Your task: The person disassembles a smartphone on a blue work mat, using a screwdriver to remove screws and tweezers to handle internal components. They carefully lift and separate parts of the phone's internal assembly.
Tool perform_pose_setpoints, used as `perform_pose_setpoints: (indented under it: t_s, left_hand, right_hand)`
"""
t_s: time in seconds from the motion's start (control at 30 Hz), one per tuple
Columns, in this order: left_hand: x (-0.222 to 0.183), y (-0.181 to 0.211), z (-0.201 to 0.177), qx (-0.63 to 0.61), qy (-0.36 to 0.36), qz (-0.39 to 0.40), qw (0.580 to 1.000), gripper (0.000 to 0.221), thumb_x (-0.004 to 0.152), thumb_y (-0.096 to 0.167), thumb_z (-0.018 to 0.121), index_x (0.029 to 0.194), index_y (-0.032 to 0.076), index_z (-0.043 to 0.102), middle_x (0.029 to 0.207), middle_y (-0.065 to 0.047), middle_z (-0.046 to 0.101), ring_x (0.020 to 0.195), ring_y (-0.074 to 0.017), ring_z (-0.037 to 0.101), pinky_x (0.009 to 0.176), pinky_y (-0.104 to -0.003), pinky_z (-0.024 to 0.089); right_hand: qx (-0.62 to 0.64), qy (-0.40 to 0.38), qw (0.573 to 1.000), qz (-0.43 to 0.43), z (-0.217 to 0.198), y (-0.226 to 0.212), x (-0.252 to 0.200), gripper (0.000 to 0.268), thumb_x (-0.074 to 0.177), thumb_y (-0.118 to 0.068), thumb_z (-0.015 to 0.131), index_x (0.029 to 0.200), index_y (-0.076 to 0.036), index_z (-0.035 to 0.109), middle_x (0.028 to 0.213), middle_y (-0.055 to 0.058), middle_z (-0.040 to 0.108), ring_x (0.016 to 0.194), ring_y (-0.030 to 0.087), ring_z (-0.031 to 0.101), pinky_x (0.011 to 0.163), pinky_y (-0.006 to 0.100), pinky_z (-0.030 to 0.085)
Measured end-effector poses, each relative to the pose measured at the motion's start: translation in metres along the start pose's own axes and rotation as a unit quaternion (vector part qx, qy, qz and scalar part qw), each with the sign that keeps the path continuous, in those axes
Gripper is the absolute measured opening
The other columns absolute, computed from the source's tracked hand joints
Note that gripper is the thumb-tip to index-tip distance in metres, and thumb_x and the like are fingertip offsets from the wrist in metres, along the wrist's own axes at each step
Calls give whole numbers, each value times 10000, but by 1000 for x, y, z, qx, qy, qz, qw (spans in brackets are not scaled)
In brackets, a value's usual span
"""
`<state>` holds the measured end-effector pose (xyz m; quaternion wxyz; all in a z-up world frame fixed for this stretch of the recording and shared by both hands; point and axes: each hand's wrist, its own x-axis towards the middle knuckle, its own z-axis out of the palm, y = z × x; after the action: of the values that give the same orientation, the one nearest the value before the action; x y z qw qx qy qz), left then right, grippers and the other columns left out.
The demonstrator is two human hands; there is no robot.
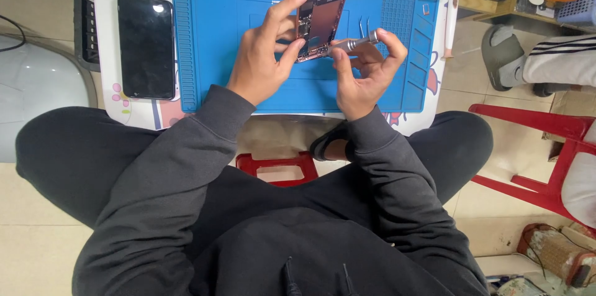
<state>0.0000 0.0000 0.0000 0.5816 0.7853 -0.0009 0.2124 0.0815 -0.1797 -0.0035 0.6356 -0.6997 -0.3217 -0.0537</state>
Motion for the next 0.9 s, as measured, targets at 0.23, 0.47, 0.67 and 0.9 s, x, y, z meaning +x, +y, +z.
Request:
perform_pose_setpoints:
  t_s: [0.23,0.47,0.67,0.9]
  left_hand:
    - [-3,-4,1,1,-5,10,1000,742,1088,-91,660,1624,266,292,1388,-183,714,1248,-331,785,896,-377,742]
    - [-6,-3,3,5,-10,3,1000,768,1090,-78,669,1642,280,273,1411,-149,738,1243,-289,806,940,-359,726]
    - [-5,-11,6,27,-8,-4,1000,640,1099,-29,657,1603,201,337,1357,-159,755,1252,-309,782,956,-399,725]
    - [-1,-14,4,9,-9,9,1000,549,1092,-47,635,1552,151,411,1298,-157,766,1193,-313,790,947,-427,729]
  right_hand:
    - [-7,-21,1000,-3,7,1,-5,507,1081,-71,707,1403,-224,347,1020,208,719,916,281,773,629,304,600]
    - [10,-31,999,-21,13,8,-9,532,1074,3,689,1416,-217,346,1004,194,667,924,291,764,667,327,638]
    - [7,-38,998,-51,14,10,-7,543,1069,37,681,1419,-211,349,1014,220,677,916,300,750,678,333,634]
    - [-21,-41,994,-101,17,15,-7,561,1054,54,697,1420,-199,356,1009,228,673,934,325,765,657,333,641]
